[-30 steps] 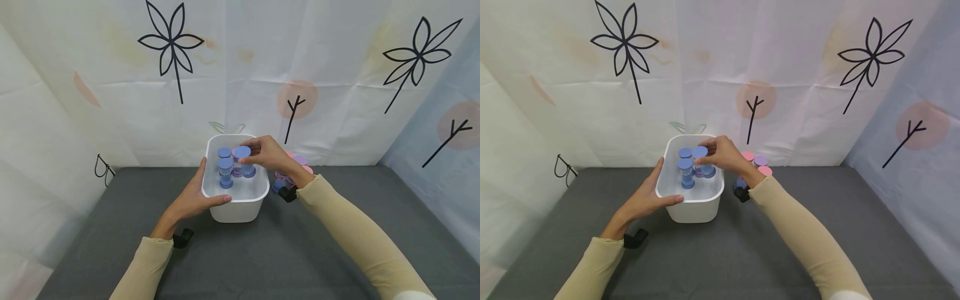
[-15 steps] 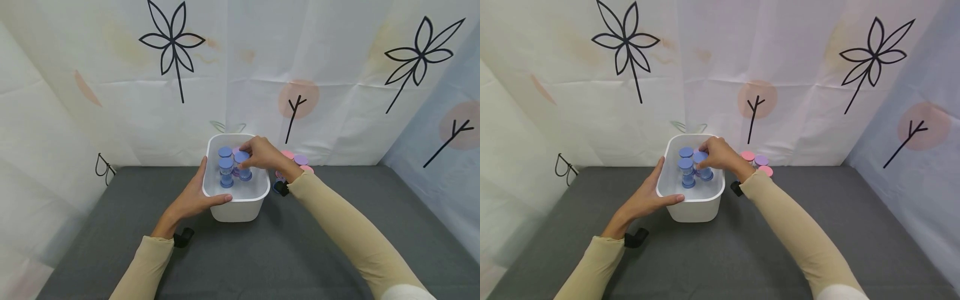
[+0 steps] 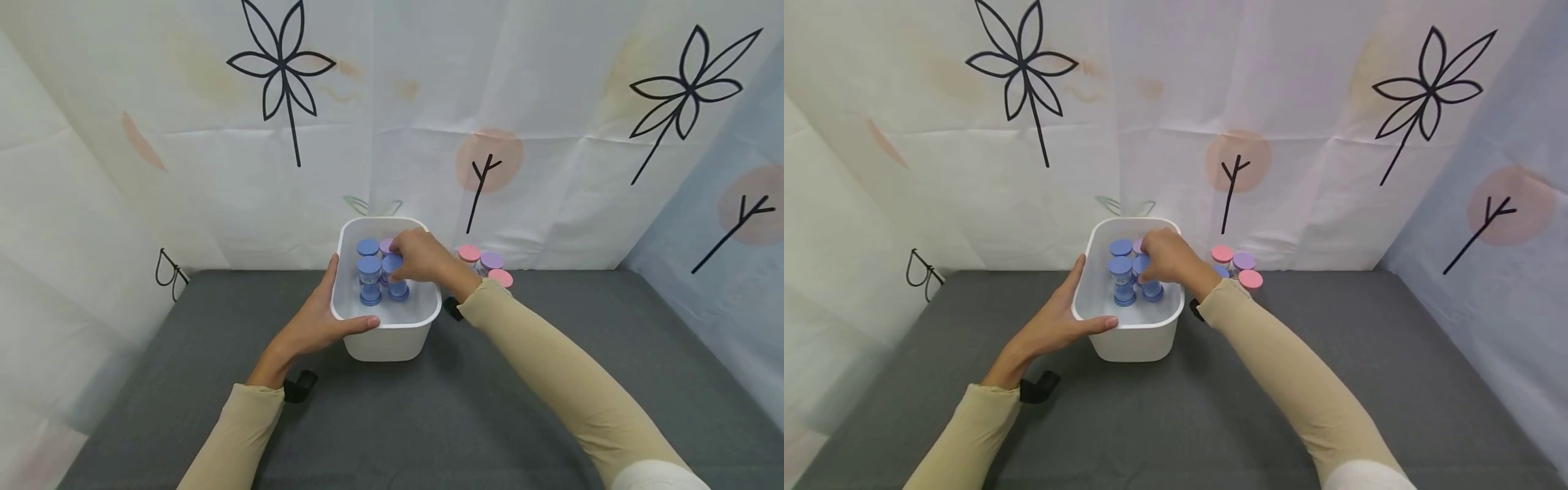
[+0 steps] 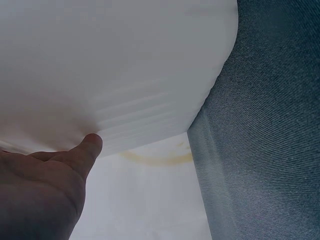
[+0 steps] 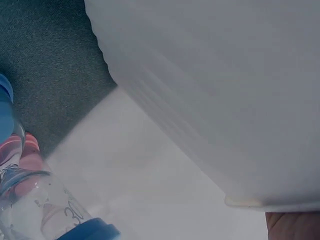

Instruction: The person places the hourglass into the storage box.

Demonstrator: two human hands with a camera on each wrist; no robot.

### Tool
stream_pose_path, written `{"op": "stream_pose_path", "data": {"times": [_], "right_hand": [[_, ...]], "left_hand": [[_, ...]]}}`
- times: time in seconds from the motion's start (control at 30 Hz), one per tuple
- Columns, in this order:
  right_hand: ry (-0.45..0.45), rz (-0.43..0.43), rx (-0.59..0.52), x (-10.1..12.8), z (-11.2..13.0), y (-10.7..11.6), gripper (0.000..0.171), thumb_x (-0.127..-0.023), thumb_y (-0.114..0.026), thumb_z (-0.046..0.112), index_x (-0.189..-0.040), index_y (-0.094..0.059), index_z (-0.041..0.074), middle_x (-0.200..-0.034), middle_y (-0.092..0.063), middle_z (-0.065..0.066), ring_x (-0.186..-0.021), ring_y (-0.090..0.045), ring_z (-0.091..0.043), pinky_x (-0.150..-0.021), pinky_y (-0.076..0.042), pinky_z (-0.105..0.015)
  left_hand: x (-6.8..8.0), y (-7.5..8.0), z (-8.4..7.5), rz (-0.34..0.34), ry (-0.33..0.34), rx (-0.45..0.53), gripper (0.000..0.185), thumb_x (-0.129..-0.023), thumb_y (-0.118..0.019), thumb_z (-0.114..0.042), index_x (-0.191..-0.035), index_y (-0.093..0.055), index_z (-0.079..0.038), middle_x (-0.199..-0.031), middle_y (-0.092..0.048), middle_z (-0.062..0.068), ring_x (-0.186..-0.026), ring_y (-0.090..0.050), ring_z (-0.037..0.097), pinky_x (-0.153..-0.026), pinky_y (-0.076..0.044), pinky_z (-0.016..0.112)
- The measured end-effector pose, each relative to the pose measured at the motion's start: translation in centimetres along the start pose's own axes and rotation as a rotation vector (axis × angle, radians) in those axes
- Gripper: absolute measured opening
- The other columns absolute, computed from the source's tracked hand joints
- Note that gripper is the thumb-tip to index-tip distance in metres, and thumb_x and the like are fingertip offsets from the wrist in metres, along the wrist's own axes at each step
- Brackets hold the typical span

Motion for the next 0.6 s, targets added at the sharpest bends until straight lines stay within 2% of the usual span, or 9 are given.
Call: {"op": "stream_pose_path", "data": {"times": [0.1, 0.2, 0.33, 0.4, 0.47, 0.6], "right_hand": [[0.016, -0.019, 0.044, -0.2, 0.2, -0.1, 0.054, -0.078, -0.090, 0.022, -0.122, -0.071, -0.002, -0.117, -0.073, -0.013, -0.106, -0.068, -0.023, -0.094, -0.053, -0.036], [0.027, -0.044, 0.075, -0.3, 0.3, -0.2, 0.046, -0.078, -0.091, 0.027, -0.112, -0.075, 0.001, -0.100, -0.075, -0.007, -0.092, -0.067, -0.018, -0.083, -0.053, -0.032], [0.034, -0.069, 0.104, -0.4, 0.4, -0.2, 0.040, -0.078, -0.090, 0.033, -0.101, -0.077, 0.003, -0.081, -0.070, -0.001, -0.076, -0.058, -0.016, -0.070, -0.046, -0.030], [0.031, -0.077, 0.114, -0.3, 0.4, -0.2, 0.041, -0.078, -0.090, 0.033, -0.101, -0.076, 0.002, -0.082, -0.070, -0.002, -0.077, -0.058, -0.017, -0.070, -0.045, -0.031], [0.018, -0.085, 0.097, -0.1, 0.3, -0.2, 0.045, -0.078, -0.091, 0.032, -0.105, -0.075, 0.001, -0.091, -0.073, -0.005, -0.083, -0.061, -0.019, -0.075, -0.049, -0.032], [-0.012, -0.115, -0.023, 0.6, 0.0, 0.2, 0.056, -0.077, -0.092, 0.029, -0.120, -0.072, 0.000, -0.112, -0.074, -0.012, -0.103, -0.067, -0.024, -0.090, -0.054, -0.038]], "left_hand": [[0.0, 0.1, 0.0, -0.003, -0.003, -0.002, 0.119, -0.081, -0.088, -0.023, -0.161, 0.000, -0.038, -0.159, -0.034, 0.006, -0.124, -0.055, 0.027, -0.100, -0.044, 0.061], [0.0, 0.1, 0.0, -0.007, -0.003, 0.006, 0.119, -0.081, -0.088, -0.023, -0.161, 0.000, -0.038, -0.159, -0.034, 0.006, -0.124, -0.055, 0.027, -0.100, -0.043, 0.063], [0.0, 0.2, -0.1, -0.009, -0.003, 0.007, 0.120, -0.081, -0.088, -0.022, -0.161, 0.000, -0.037, -0.159, -0.034, 0.006, -0.124, -0.056, 0.026, -0.100, -0.044, 0.061], [0.1, 0.2, -0.1, -0.007, -0.003, 0.010, 0.120, -0.081, -0.088, -0.022, -0.161, 0.000, -0.037, -0.160, -0.033, 0.006, -0.125, -0.055, 0.026, -0.101, -0.044, 0.061], [0.1, 0.1, -0.1, -0.005, -0.002, 0.014, 0.121, -0.081, -0.088, -0.023, -0.161, 0.000, -0.036, -0.160, -0.032, 0.007, -0.126, -0.054, 0.028, -0.102, -0.043, 0.061], [0.1, 0.0, 0.0, -0.007, 0.017, 0.014, 0.121, -0.081, -0.088, -0.026, -0.162, 0.002, -0.035, -0.161, -0.030, 0.008, -0.127, -0.053, 0.030, -0.102, -0.042, 0.063]]}}
Point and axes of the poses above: each hand's wrist, its own x-axis away from the middle knuckle, its own y-axis out of the back of the hand, z = x × y, the point moved 5 cm from there along -x, towards the middle knuckle
